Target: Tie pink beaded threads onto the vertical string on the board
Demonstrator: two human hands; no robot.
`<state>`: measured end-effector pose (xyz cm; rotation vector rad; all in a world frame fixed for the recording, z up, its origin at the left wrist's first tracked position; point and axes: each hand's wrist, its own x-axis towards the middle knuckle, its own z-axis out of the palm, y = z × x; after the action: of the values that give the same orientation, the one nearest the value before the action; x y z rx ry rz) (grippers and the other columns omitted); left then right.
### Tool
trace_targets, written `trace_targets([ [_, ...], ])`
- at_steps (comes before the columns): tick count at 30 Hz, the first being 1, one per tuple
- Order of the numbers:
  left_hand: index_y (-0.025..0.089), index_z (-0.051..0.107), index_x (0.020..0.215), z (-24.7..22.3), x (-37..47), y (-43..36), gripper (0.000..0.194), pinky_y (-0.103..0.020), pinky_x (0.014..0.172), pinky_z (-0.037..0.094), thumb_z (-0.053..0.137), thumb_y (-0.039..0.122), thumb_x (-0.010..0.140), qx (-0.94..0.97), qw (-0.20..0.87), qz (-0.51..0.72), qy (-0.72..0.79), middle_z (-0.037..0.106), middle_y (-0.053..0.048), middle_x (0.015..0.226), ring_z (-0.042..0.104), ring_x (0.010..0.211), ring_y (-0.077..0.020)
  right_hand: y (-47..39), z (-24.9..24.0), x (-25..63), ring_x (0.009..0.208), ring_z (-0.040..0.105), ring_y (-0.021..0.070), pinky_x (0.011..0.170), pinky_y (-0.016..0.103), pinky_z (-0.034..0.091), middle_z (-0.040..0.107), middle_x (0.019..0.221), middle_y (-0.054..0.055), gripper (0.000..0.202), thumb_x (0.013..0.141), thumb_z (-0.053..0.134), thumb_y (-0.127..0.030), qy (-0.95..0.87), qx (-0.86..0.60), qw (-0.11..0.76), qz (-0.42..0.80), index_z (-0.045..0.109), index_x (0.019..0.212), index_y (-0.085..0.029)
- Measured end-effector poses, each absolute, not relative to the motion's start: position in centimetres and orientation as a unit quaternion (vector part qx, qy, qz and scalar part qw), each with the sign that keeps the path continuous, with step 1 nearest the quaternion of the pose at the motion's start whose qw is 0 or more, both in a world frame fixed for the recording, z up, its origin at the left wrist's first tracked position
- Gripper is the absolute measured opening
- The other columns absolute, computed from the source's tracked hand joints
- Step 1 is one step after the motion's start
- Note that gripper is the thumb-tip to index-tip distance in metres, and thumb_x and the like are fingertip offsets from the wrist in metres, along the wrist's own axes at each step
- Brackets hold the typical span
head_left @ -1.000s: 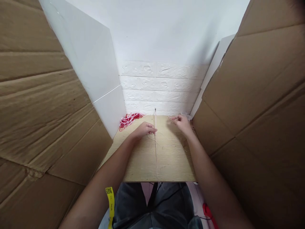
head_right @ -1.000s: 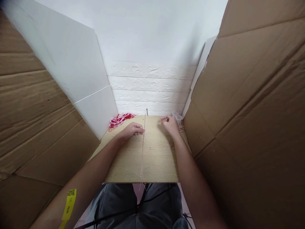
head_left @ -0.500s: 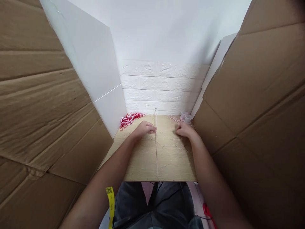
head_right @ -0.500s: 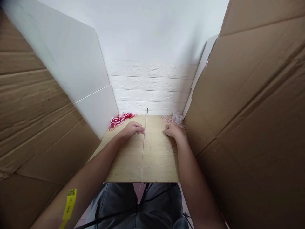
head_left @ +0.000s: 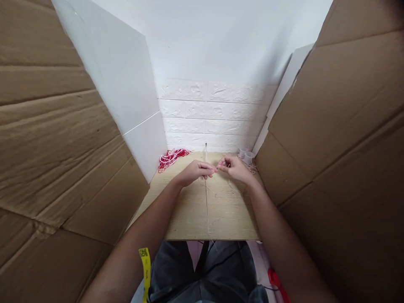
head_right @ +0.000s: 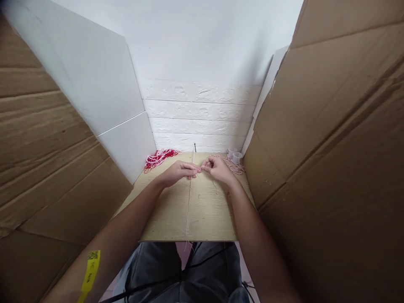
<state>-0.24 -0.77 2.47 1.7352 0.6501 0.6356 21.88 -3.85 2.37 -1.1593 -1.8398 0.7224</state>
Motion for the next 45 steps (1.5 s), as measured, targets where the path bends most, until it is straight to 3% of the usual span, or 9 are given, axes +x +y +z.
trace_targets([
  [6,0.012,0.080,0.103,2.2,0.0,-0.9,0.036,-0.029,0.075,0.047,0.076,0.037,0.077,0.728,0.552,0.284,0.289,0.074,-0.009,0.085,0.061,0.075,-0.0152,-4.2,2.7,21.3,0.069,0.050,0.0161,0.063,0.029,0.038,0.062,0.077,0.003,0.022,0.081,0.068,-0.039,-0.723,-0.445,0.427,0.310,0.064,0.081,-0.018],
  [15,0.013,0.079,0.093,2.1,-0.1,-0.5,0.031,-0.026,0.068,0.045,0.079,0.036,0.074,0.705,0.541,0.340,0.309,0.071,-0.004,0.075,0.057,0.067,-0.0121,-4.3,3.3,21.1,0.059,0.043,0.0118,0.056,0.026,0.033,0.053,0.067,-0.003,0.030,0.069,0.075,-0.037,-0.632,-0.465,0.461,0.415,0.065,0.089,-0.017],
  [23,0.018,0.067,0.132,3.1,-0.2,-1.8,0.057,-0.033,0.082,0.052,0.076,0.039,0.080,0.737,0.607,0.163,0.247,0.078,-0.013,0.103,0.070,0.092,-0.0208,-4.2,3.0,20.4,0.056,0.046,0.0114,0.055,0.027,0.034,0.058,0.066,-0.002,0.024,0.062,0.074,-0.028,-0.581,-0.448,0.492,0.468,0.064,0.081,-0.018],
  [28,0.019,0.061,0.140,3.4,0.0,-2.1,0.064,-0.036,0.089,0.050,0.077,0.039,0.081,0.725,0.630,0.150,0.232,0.077,-0.014,0.108,0.070,0.102,-0.0235,-4.1,2.7,20.1,0.061,0.051,0.0125,0.058,0.027,0.038,0.060,0.069,-0.001,0.024,0.061,0.074,-0.026,-0.561,-0.449,0.525,0.457,0.064,0.081,-0.018],
  [33,0.018,0.066,0.134,3.5,-0.2,-1.9,0.057,-0.033,0.086,0.048,0.077,0.036,0.081,0.691,0.661,0.208,0.205,0.072,-0.016,0.122,0.068,0.103,-0.0225,-3.8,2.6,20.3,0.056,0.046,0.0113,0.054,0.026,0.035,0.058,0.066,-0.002,0.027,0.062,0.074,-0.031,-0.511,-0.484,0.575,0.417,0.065,0.083,-0.017],
  [37,0.019,0.072,0.125,3.8,-0.4,-1.8,0.045,-0.028,0.075,0.044,0.075,0.033,0.082,0.696,0.650,0.242,0.187,0.064,-0.016,0.137,0.063,0.099,-0.0180,-3.4,2.3,20.9,0.056,0.044,0.0110,0.055,0.027,0.034,0.058,0.068,-0.001,0.028,0.061,0.073,-0.032,-0.467,-0.523,0.609,0.370,0.066,0.084,-0.017],
  [41,0.019,0.076,0.118,3.9,-0.9,-1.4,0.036,-0.027,0.068,0.039,0.073,0.032,0.084,0.709,0.625,0.257,0.202,0.068,-0.015,0.131,0.058,0.089,-0.0144,-2.9,1.7,21.4,0.055,0.042,0.0107,0.053,0.027,0.033,0.059,0.069,-0.001,0.028,0.059,0.071,-0.032,-0.431,-0.538,0.629,0.359,0.066,0.083,-0.018],
  [45,0.016,0.079,0.109,3.6,-1.3,-0.9,0.030,-0.027,0.074,0.041,0.073,0.032,0.084,0.687,0.642,0.276,0.197,0.073,-0.016,0.120,0.061,0.090,-0.0156,-2.6,1.4,21.6,0.053,0.041,0.0104,0.051,0.026,0.032,0.060,0.070,0.000,0.027,0.059,0.069,-0.030,-0.403,-0.563,0.637,0.338,0.066,0.083,-0.017],
])
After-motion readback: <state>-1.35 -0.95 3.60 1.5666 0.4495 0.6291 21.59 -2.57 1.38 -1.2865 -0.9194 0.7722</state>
